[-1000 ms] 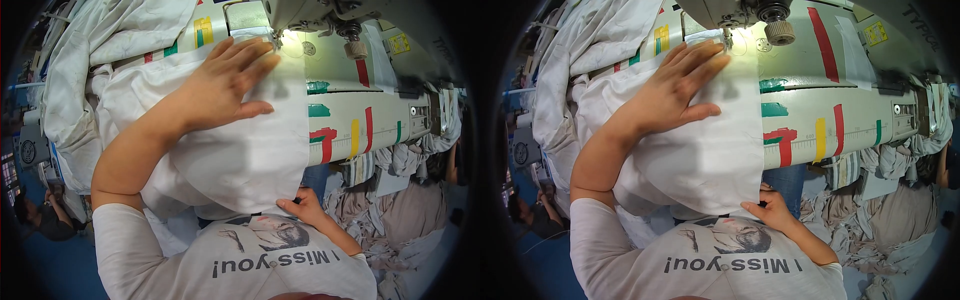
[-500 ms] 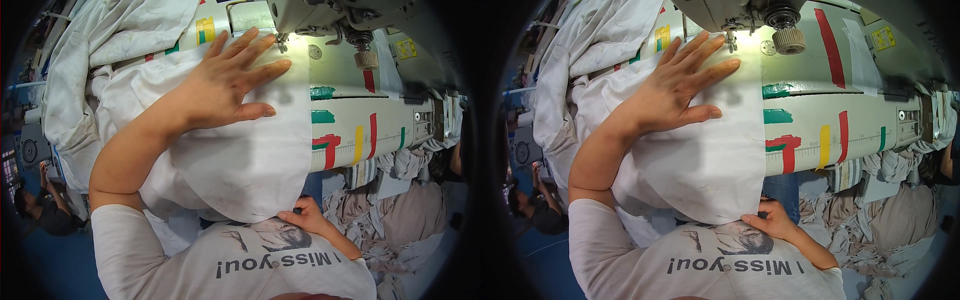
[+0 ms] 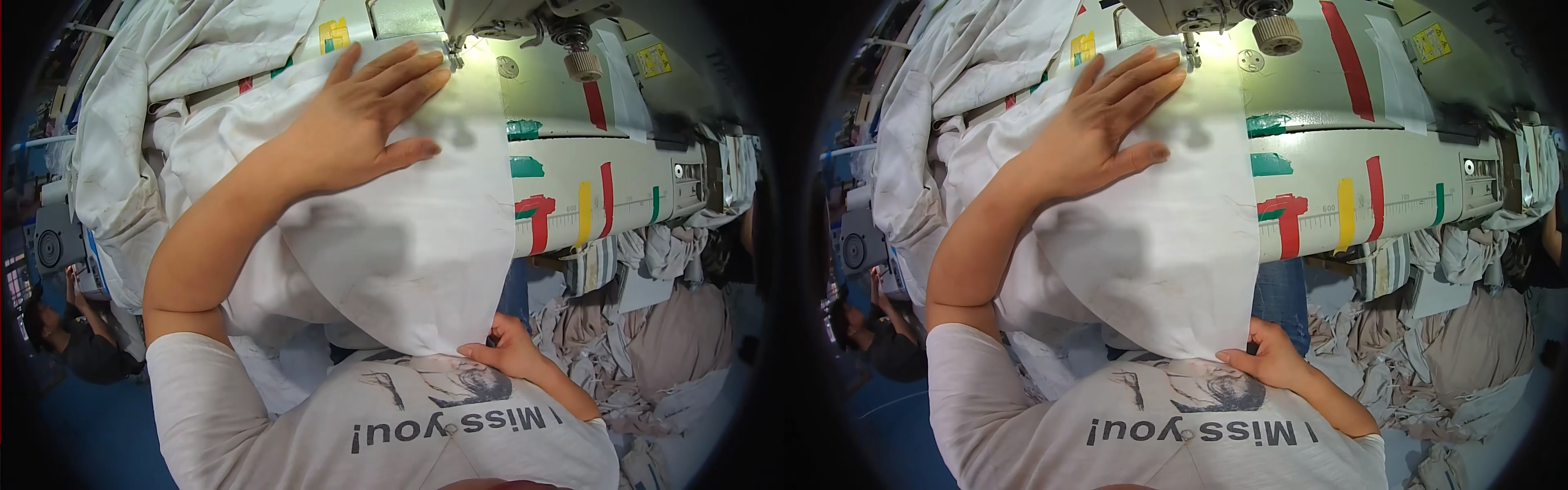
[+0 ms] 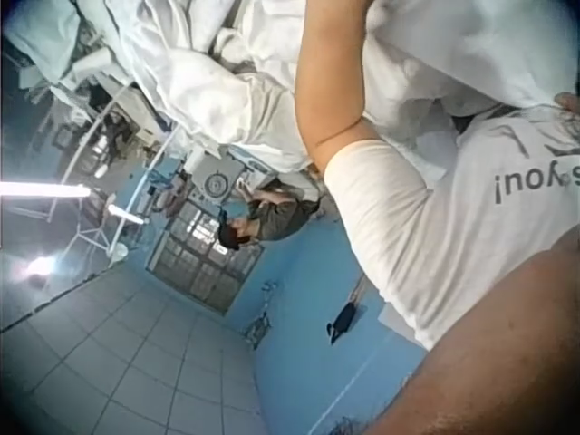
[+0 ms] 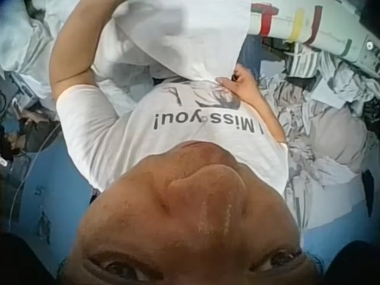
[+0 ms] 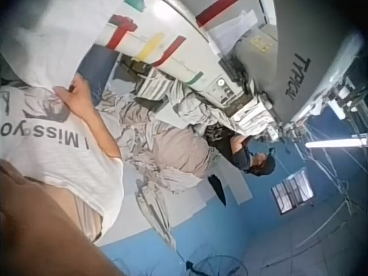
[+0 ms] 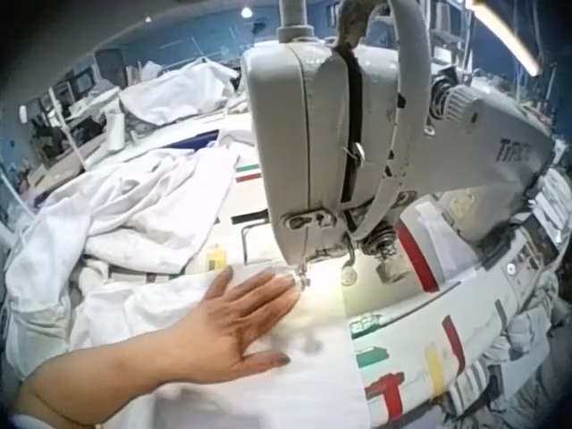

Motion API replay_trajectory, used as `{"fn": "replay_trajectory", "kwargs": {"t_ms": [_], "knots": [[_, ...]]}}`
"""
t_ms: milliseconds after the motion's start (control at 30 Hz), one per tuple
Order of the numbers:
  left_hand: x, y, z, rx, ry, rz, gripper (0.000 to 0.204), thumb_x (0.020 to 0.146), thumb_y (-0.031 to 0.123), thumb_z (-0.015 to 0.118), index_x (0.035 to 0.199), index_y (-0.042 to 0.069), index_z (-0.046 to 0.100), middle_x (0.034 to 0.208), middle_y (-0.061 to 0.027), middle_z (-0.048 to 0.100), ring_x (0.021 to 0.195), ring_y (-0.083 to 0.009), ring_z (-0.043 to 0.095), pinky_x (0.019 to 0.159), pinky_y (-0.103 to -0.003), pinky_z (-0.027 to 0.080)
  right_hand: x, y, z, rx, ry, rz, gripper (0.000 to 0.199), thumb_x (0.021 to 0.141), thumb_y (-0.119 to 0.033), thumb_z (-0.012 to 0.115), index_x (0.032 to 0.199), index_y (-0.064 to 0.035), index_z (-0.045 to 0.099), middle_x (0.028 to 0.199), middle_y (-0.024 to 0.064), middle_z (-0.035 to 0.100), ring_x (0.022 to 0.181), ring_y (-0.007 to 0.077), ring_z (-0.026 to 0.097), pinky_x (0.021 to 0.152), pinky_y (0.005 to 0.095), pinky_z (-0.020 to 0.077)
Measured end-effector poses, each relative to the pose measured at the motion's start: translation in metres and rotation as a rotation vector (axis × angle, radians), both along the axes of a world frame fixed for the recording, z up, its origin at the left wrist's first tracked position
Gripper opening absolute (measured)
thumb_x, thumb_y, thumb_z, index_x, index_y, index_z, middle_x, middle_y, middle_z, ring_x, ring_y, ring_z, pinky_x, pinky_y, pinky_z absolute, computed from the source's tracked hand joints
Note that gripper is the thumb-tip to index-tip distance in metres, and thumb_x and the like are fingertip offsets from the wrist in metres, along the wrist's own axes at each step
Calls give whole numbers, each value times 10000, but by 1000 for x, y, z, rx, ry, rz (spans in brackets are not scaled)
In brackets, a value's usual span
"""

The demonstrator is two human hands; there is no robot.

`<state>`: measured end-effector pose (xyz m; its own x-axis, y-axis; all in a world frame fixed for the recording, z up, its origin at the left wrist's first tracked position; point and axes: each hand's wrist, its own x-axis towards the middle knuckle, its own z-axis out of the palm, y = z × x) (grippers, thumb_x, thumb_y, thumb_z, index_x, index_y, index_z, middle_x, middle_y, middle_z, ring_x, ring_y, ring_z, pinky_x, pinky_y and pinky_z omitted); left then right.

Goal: Sewing the edges of white fabric pillow covers using an industrial sewing machine.

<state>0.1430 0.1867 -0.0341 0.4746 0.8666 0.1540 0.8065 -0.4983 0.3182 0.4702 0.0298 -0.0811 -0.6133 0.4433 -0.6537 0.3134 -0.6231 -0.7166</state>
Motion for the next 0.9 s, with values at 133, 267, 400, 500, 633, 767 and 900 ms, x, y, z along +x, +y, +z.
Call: {"fn": "replay_trajectory", "kwargs": {"t_ms": [133,267,400,500,633,767,900], "knots": [[1,-2,2,137,199,-48,697,858,536,560,1415,143,414,1488,-107,358,1396,-289,294,1083,-598,207,2,-6,-11,27,-25,-71,299,797,-7,726,1077,8,624,995,38,677,901,88,596,827,251,471],[-3,1,8,48,225,-39,754,821,546,591,1460,220,359,1535,-78,286,1436,-288,209,1128,-594,113,1,-1,-11,84,-91,48,247,801,-22,722,1036,15,659,973,48,691,901,87,594,834,252,468],[9,-17,6,-29,212,-73,793,799,609,575,1461,229,358,1546,-89,256,1440,-304,194,1138,-576,95,3,-2,-12,112,-59,18,223,804,-31,720,1017,16,676,969,50,699,896,78,590,828,250,467],[-3,-14,7,42,289,-115,817,806,623,558,1471,207,330,1548,-111,243,1442,-320,175,1135,-581,96,3,4,-6,103,-107,68,246,788,-21,721,1025,13,661,964,54,698,894,104,610,825,265,473],[3,-6,18,-26,209,-35,805,807,628,548,1456,187,365,1549,-132,233,1437,-349,173,1129,-583,98,10,35,24,435,-163,74,268,767,-41,726,1019,-5,641,931,80,688,871,169,641,811,281,485],[2,4,15,24,274,-87,780,809,602,573,1438,174,400,1533,-122,277,1420,-346,228,1105,-603,136,18,94,79,713,25,-8,213,767,-36,709,965,1,641,910,82,677,873,172,642,791,286,484],[-12,-8,15,-35,263,-27,805,780,618,591,1425,165,423,1534,-133,271,1425,-347,208,1118,-591,88,-13,179,97,1163,-54,-94,146,809,-45,657,938,20,641,897,111,668,864,211,648,764,300,489]]}}
